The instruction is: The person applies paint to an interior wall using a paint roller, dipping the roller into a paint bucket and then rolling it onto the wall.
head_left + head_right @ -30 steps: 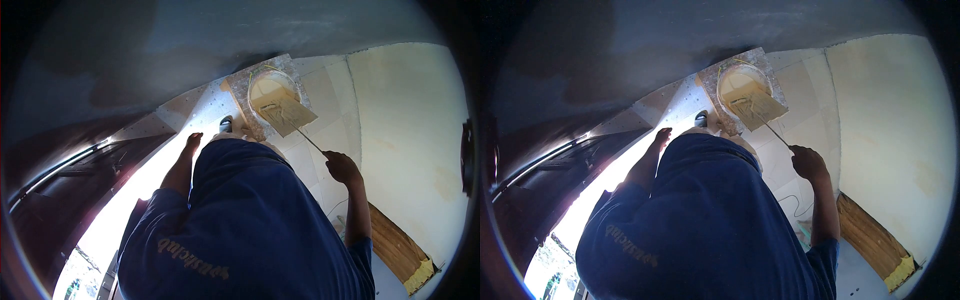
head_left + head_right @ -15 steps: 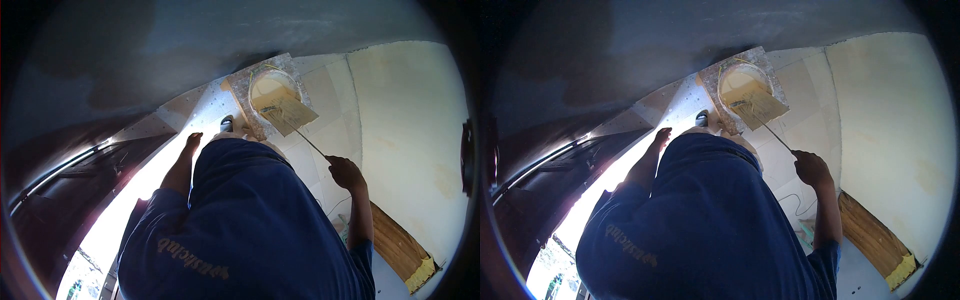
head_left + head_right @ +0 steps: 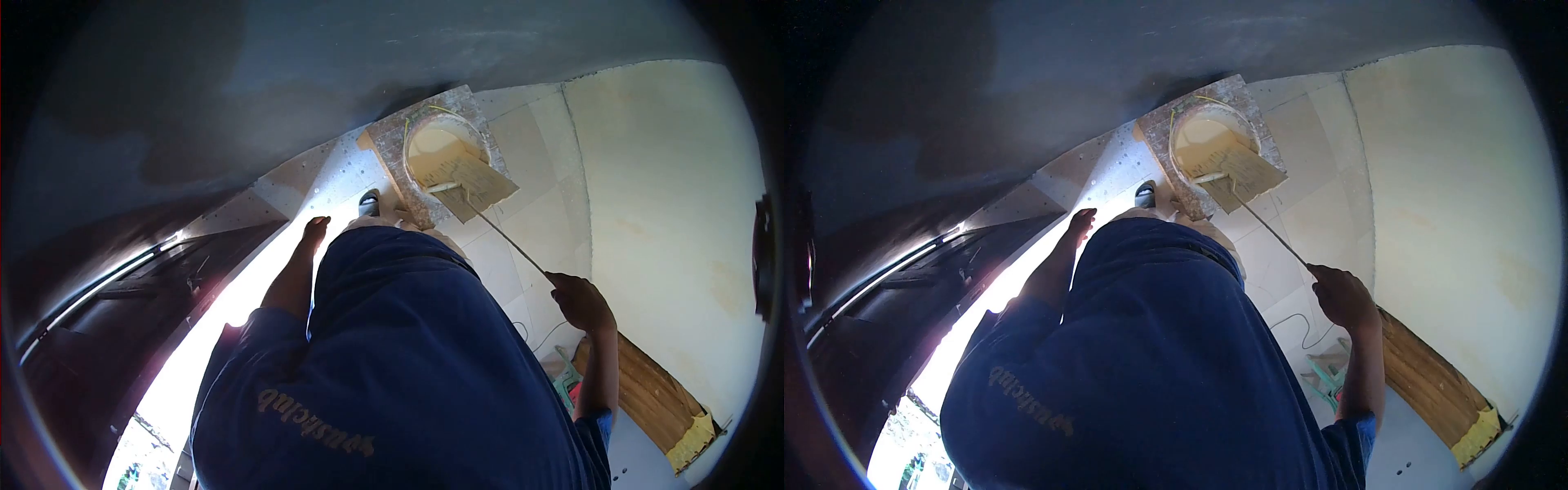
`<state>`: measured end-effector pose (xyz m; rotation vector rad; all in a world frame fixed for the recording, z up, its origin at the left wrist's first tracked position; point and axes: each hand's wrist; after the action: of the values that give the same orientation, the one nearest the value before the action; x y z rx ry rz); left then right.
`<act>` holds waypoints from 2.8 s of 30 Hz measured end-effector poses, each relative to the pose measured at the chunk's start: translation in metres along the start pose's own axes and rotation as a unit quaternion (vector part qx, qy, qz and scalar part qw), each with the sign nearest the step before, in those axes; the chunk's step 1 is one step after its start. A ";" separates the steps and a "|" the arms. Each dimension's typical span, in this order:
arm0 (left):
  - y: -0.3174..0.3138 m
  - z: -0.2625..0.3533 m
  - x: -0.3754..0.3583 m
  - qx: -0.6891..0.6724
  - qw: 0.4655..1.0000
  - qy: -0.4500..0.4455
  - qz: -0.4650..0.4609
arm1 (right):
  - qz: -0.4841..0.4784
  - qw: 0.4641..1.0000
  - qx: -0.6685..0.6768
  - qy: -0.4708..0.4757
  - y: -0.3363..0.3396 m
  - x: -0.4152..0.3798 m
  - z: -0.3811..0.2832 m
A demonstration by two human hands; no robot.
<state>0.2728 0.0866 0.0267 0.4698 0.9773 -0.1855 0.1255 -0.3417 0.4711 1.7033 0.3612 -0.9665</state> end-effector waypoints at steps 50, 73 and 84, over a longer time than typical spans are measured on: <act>-0.003 -0.009 0.007 0.079 0.993 -0.005 -0.091 | 0.070 0.997 0.010 0.029 -0.029 0.016 0.010; -0.057 0.044 -0.004 0.135 0.983 -0.114 -0.052 | -0.109 0.450 0.885 -0.038 -0.158 -0.033 0.053; -0.155 -0.009 0.038 0.342 0.895 -0.168 -0.231 | -0.065 0.207 0.972 0.089 -0.221 -0.061 0.135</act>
<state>0.2314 -0.0436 -0.0555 0.8086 0.6429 -1.0342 -0.1152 -0.3697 0.3608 4.0498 -1.5502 -1.1738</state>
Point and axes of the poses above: each hand's wrist, its own x-axis towards the middle knuckle, its own y-axis out of the back of the hand, z = x × y, and after that the axes turned 5 degrees about z, right-handed
